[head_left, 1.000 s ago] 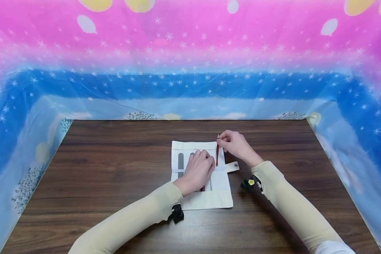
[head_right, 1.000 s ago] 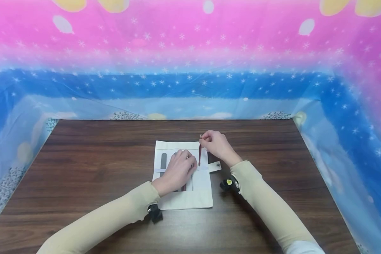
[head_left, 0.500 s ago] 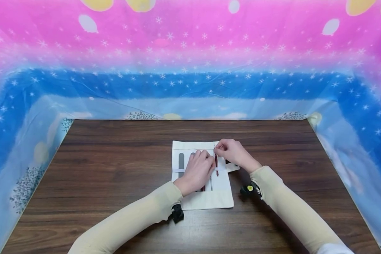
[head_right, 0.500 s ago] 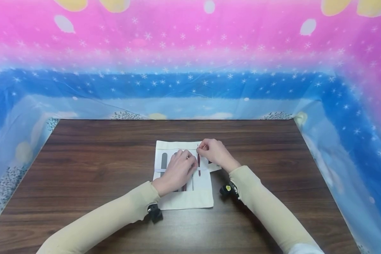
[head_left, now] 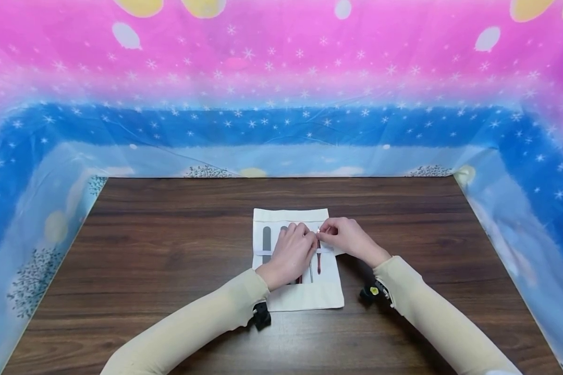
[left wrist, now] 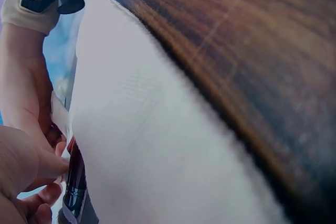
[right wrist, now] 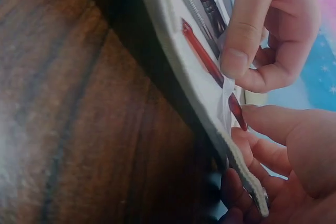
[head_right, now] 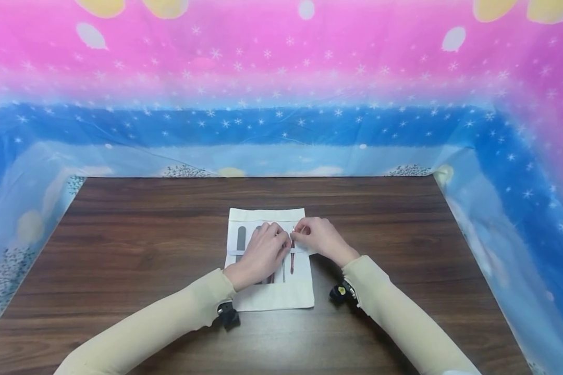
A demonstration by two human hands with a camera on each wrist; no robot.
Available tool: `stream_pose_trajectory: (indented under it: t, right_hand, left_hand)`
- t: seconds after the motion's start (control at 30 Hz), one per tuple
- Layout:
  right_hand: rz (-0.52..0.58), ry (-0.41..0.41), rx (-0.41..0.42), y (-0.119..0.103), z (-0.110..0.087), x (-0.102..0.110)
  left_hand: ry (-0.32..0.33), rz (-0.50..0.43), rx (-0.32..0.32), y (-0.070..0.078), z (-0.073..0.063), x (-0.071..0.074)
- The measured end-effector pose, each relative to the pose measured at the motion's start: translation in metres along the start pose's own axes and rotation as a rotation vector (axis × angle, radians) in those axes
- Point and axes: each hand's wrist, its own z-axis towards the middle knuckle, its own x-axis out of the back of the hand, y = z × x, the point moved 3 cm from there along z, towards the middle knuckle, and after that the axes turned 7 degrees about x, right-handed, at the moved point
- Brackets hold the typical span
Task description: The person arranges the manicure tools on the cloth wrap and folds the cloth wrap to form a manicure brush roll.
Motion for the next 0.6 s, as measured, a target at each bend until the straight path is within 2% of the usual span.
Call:
stream_pose_trajectory:
  t: [0.17,0.4,0.5,0.6]
  right_hand:
    - [-0.011,0.004,0.061,0.000,-0.001,-0.003]
    - [-0.009,0.008,0.052,-0.001,-0.003,-0.002]
    - [-0.033,0.039,0.057,-0.001,-0.006,0.001]
    - [-0.106,0.110,0.071,-0.003,-0.013,0.003]
  left_hand:
    - [-0.027,0.007,0.006,0.000,0.000,0.000]
    - [-0.031,0.013,-0.001,-0.001,0.001,0.002]
    - [-0.062,-0.031,0.026,-0.005,0.003,0.005]
    - [-0.093,-0.081,0.064,-0.014,0.004,0.012]
